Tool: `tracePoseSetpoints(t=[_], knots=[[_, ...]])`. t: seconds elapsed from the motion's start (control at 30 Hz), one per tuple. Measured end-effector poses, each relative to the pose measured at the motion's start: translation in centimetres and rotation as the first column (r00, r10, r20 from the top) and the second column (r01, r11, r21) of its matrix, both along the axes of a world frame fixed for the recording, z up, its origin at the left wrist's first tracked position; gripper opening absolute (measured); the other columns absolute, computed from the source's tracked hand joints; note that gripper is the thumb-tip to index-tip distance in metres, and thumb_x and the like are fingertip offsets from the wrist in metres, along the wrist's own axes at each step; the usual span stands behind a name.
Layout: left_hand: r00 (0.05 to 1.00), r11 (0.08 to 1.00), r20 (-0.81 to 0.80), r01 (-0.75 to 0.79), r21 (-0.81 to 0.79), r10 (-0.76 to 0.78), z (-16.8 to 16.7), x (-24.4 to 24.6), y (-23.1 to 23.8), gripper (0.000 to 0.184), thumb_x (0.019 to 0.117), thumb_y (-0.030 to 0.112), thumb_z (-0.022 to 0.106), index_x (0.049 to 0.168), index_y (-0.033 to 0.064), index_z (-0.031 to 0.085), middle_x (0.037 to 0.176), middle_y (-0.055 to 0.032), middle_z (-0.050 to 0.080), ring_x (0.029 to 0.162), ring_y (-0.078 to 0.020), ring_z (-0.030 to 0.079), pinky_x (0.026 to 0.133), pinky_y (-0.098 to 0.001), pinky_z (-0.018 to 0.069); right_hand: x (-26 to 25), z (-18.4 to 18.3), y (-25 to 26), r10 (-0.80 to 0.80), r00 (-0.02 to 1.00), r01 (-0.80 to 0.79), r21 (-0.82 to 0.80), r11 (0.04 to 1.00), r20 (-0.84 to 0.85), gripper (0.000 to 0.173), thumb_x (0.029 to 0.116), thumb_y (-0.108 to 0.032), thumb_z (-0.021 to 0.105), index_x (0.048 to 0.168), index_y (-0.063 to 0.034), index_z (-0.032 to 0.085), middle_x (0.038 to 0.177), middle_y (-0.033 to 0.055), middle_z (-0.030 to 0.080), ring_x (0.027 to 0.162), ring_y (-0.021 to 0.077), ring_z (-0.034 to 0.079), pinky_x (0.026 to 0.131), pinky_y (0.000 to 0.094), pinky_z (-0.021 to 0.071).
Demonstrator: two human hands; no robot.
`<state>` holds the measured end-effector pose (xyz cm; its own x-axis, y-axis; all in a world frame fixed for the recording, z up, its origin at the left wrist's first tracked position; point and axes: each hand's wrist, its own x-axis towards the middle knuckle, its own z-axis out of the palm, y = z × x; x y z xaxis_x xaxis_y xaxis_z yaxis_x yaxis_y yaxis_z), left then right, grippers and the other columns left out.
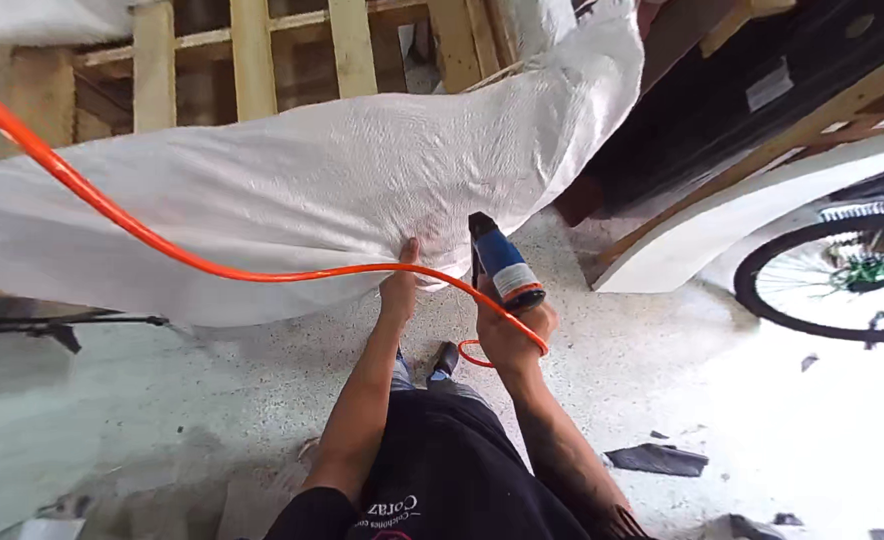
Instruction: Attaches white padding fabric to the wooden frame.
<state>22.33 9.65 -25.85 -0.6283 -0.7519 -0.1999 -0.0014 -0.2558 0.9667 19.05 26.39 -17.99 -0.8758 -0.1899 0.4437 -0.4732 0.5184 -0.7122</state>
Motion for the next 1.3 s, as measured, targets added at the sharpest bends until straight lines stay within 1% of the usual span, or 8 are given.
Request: tracePoseSetpoints(t=[0.1,0.27,0.5,0.63,0.83,0.97,1.13,1.3], knots=[[0.948,0.861,0.319,0.16,-0.484,0.003,-2.9,-0.4,-1.6,0.048,0.1083,0.04,0.045,0.133,0.0036,0.065,0.132,-0.0151,0.068,0.131,-0.0208,0.059,0.115,-0.0446,0.0438,-0.4,-1.3,-2.3,0.012,0.999,-0.013,-0.014,1.0,-0.036,0.02,0.0853,-0.025,0.078,0.081,-0.0059,0.072,0.071,0.0034,0.072,0.066,0.0097,0.07,0.061,0.0304,0.0583],[0.989,0.77,0.143,0.063,-0.634,0.037,-6.9,-0.7,-2.9,0.04,0.1046,0.03,0.056,0.121,-0.005,0.067,0.118,-0.0197,0.071,0.119,-0.0217,0.066,0.108,-0.0405,0.0503,-0.7,-2.7,-5.9,-0.082,0.995,0.081,-0.014,0.997,-0.06,0.02,0.0837,-0.024,0.078,0.078,-0.0064,0.07,0.068,0.004,0.07,0.061,0.011,0.068,0.057,0.0325,0.0556],[0.9,0.868,0.288,0.406,-0.285,-0.326,-4.7,0.9,-5.1,0.036,0.1067,0.022,0.055,0.132,-0.0016,0.064,0.129,-0.0173,0.068,0.127,-0.0171,0.06,0.113,-0.0365,0.0446,4.0,-2.6,-11.2,-0.104,0.994,0.104,-0.011,0.995,-0.02,0.025,0.0809,-0.025,0.078,0.089,-0.0012,0.076,0.073,0.0073,0.074,0.066,0.0136,0.072,0.06,0.033,0.0586],[0.769,0.74,0.402,0.617,-0.266,-0.497,-5.2,1.7,-7.6,0.045,0.1093,0.028,0.048,0.141,-0.0032,0.057,0.14,-0.0213,0.062,0.137,-0.0228,0.054,0.12,-0.0393,0.0368,5.9,-2.2,-13.8,-0.087,0.996,0.087,0.01,0.996,0.003,0.022,0.0829,-0.025,0.078,0.089,-0.004,0.076,0.076,0.005,0.075,0.07,0.0123,0.073,0.063,0.033,0.0598],[0.866,0.827,-0.392,0.449,0.339,-0.31,-9.5,10.6,-12.0,0.06,0.0862,0.016,0.079,0.135,-0.0067,0.051,0.132,-0.0182,0.064,0.126,-0.0262,0.06,0.114,-0.0478,0.0463,10.2,0.6,-11.0,-0.199,0.98,0.199,0.047,0.979,-0.009,0.025,0.0889,-0.027,0.079,0.091,-0.0032,0.071,0.079,0.0048,0.074,0.074,0.0113,0.073,0.069,0.0346,0.0623],[0.726,0.708,-0.68,0.533,0.463,-0.101,-4.3,15.0,-12.8,0.057,0.0794,0.052,0.083,0.121,0.015,0.068,0.12,-0.0049,0.072,0.117,-0.0193,0.066,0.111,-0.0424,0.0479,13.4,1.1,-8.4,-0.2,0.974,0.2,0.01,0.98,0.106,0.025,0.0894,-0.026,0.079,0.095,-0.0035,0.072,0.08,0.0023,0.075,0.071,0.0084,0.073,0.068,0.0329,0.0632],[0.965,0.969,-0.094,0.243,-0.036,-0.246,-0.3,12.2,-10.5,0.034,0.0971,0.019,0.071,0.12,-0.0061,0.065,0.11,-0.0116,0.074,0.106,-0.0139,0.07,0.1,-0.0349,0.0574,13.5,0.9,-9.2,-0.08,0.968,0.098,-0.063,0.993,0.237,0.023,0.0907,-0.028,0.077,0.095,-0.0061,0.071,0.075,-0.0016,0.073,0.064,0.0082,0.071,0.062,0.0328,0.0634],[0.941,0.662,0.32,0.31,-0.682,-0.111,-7.1,12.6,-13.5,0.047,0.1082,0.033,0.05,0.126,-0.0075,0.065,0.126,-0.0245,0.068,0.128,-0.0275,0.062,0.115,-0.0422,0.0453,12.2,-1.9,-12.8,-0.082,0.982,0.106,-0.135,0.985,0.172,0.022,0.0885,-0.025,0.08,0.091,-0.0051,0.071,0.075,-0.0006,0.073,0.066,0.0058,0.07,0.062,0.0296,0.0617]])
